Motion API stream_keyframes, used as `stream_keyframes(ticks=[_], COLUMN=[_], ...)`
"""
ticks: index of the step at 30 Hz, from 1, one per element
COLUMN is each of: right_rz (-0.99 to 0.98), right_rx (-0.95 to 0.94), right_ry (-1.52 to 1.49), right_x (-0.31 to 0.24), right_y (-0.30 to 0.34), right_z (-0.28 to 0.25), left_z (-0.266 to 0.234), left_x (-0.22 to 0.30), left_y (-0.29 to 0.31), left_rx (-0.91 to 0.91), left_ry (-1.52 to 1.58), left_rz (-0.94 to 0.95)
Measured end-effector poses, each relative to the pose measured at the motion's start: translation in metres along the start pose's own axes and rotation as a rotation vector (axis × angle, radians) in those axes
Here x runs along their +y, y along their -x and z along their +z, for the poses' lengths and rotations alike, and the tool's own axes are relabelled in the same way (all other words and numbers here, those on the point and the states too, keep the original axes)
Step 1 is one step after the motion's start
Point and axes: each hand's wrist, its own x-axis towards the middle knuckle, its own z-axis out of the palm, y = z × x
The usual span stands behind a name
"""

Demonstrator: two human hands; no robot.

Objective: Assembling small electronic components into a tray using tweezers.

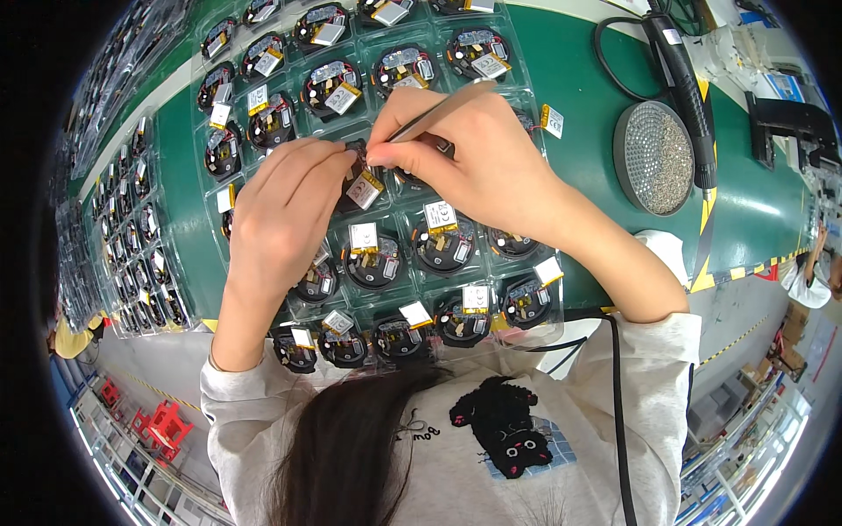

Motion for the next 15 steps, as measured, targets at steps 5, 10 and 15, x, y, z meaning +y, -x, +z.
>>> stream_keyframes(ticks=[5,10,15], right_rz=[-0.022,-0.109,0.023], right_rx=[0.021,0.051,0.056], right_ry=[0.014,0.079,-0.042], right_x=[0.0016,0.0042,-0.0018], right_y=[0.0013,0.0040,0.0043], right_z=[0.0004,0.0055,0.0061], left_z=[0.0021,-0.0002,-0.0030], left_x=[-0.0004,-0.0026,-0.0025], left_y=[0.0018,0.0022,0.0006], left_rx=[0.021,0.008,-0.026], left_ry=[0.033,0.098,0.086], left_rz=[-0.015,-0.007,-0.012])
